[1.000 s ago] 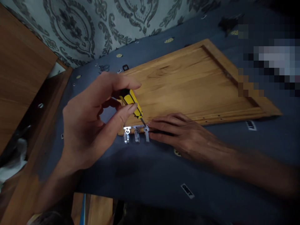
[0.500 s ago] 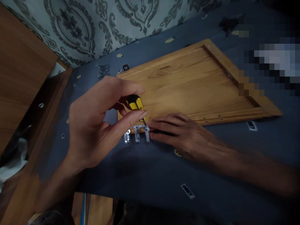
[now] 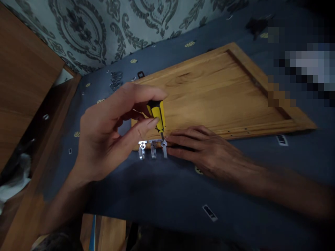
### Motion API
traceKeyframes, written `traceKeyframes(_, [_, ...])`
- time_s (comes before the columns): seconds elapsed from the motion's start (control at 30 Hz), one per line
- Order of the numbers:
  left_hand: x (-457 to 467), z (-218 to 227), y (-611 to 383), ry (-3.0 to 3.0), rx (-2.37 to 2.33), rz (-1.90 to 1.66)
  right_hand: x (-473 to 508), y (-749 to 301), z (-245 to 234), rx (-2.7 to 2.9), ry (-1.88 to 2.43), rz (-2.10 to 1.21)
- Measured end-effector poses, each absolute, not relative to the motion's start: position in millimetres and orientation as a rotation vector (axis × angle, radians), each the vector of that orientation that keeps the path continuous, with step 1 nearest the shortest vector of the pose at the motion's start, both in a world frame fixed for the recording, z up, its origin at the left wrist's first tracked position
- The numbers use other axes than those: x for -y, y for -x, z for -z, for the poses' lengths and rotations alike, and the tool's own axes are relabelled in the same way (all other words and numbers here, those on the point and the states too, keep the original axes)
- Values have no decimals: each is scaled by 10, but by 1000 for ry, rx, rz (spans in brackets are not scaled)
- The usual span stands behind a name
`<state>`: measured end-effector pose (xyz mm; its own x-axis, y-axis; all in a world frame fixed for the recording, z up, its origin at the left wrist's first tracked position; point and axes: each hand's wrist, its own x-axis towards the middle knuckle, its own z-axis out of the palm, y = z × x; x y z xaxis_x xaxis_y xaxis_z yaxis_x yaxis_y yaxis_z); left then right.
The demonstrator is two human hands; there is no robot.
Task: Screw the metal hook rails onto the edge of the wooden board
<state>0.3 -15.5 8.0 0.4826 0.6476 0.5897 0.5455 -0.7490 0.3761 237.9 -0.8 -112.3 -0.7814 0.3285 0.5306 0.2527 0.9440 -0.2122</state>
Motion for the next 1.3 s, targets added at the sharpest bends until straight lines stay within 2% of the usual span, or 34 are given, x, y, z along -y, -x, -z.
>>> traceKeyframes(0.23, [65, -20, -1, -2720, -834, -1233, 13, -2368, 1164, 2457, 418, -192])
traceKeyframes(0.4, [163, -41, -72, -2594, -1075, -1210, -1, -2366, 1112, 2501, 411, -181])
traceKeyframes(0.67, [187, -18, -69, -2442, -1071, -1216, 3, -2390, 1109, 2573, 457, -252])
traceKeyframes(0.87, [240, -55, -85, -2190, -1099, -1501, 5, -2389, 1096, 2536, 414, -236])
traceKeyframes(1.07, [207, -52, -50, -2425, -1146, -1298, 7, -2390, 1090, 2526, 424, -196])
traceKeyframes(1.3, [205, -32, -58, -2426, -1266, -1291, 12, -2381, 1096, 2516, 422, -188])
